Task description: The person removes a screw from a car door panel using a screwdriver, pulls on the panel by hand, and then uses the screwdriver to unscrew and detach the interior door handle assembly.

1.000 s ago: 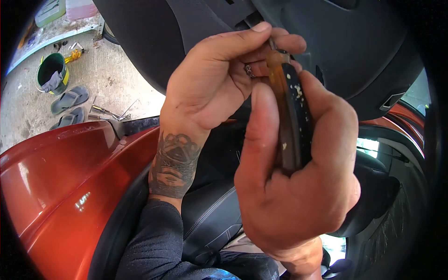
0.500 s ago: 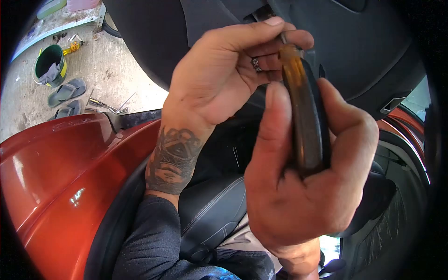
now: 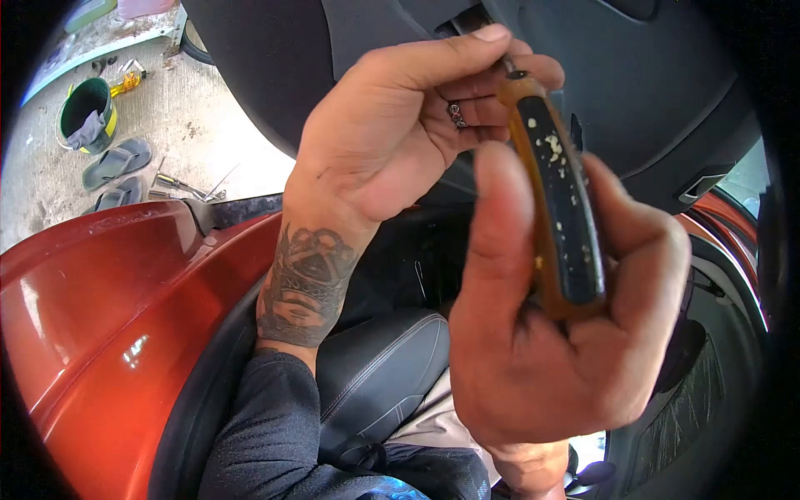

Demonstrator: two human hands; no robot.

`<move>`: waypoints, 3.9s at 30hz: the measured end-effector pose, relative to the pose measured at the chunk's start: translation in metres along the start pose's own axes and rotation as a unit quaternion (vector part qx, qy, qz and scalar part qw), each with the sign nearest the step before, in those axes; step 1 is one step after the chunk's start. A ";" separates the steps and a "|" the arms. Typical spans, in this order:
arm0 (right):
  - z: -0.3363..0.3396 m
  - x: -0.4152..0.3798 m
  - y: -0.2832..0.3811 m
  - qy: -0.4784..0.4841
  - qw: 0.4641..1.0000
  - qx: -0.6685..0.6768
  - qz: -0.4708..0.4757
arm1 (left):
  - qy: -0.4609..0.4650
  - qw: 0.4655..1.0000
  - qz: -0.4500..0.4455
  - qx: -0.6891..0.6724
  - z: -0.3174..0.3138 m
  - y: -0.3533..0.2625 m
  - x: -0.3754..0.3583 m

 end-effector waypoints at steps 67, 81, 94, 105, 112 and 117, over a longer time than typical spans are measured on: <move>-0.008 -0.007 -0.026 0.115 0.984 0.090 -0.106 | 0.007 0.411 -0.133 0.902 -0.039 -0.026 -0.012; -0.023 -0.016 -0.034 0.245 0.842 0.274 -0.396 | 0.056 0.360 -0.127 0.922 -0.051 -0.028 -0.012; -0.034 -0.028 -0.032 0.256 0.724 0.393 -0.505 | 0.018 0.440 -0.148 0.885 -0.035 -0.022 -0.003; -0.026 -0.014 -0.033 0.253 0.819 0.278 -0.434 | 0.014 0.461 -0.243 0.853 -0.049 -0.023 -0.010; -0.027 -0.015 -0.036 0.266 0.853 0.264 -0.363 | 0.015 0.461 -0.234 0.856 -0.050 -0.021 -0.009; -0.025 -0.015 -0.036 0.254 0.851 0.255 -0.382 | 0.014 0.458 -0.227 0.860 -0.050 -0.020 -0.010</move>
Point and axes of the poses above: each hand's wrist, its own x-axis towards the middle knuckle, its own z-axis out of the back of the hand, y = z × x, the point moved 7 cm from there along x, towards the middle knuckle, and after that the axes turned 7 degrees about -z, right-handed, at the moved point
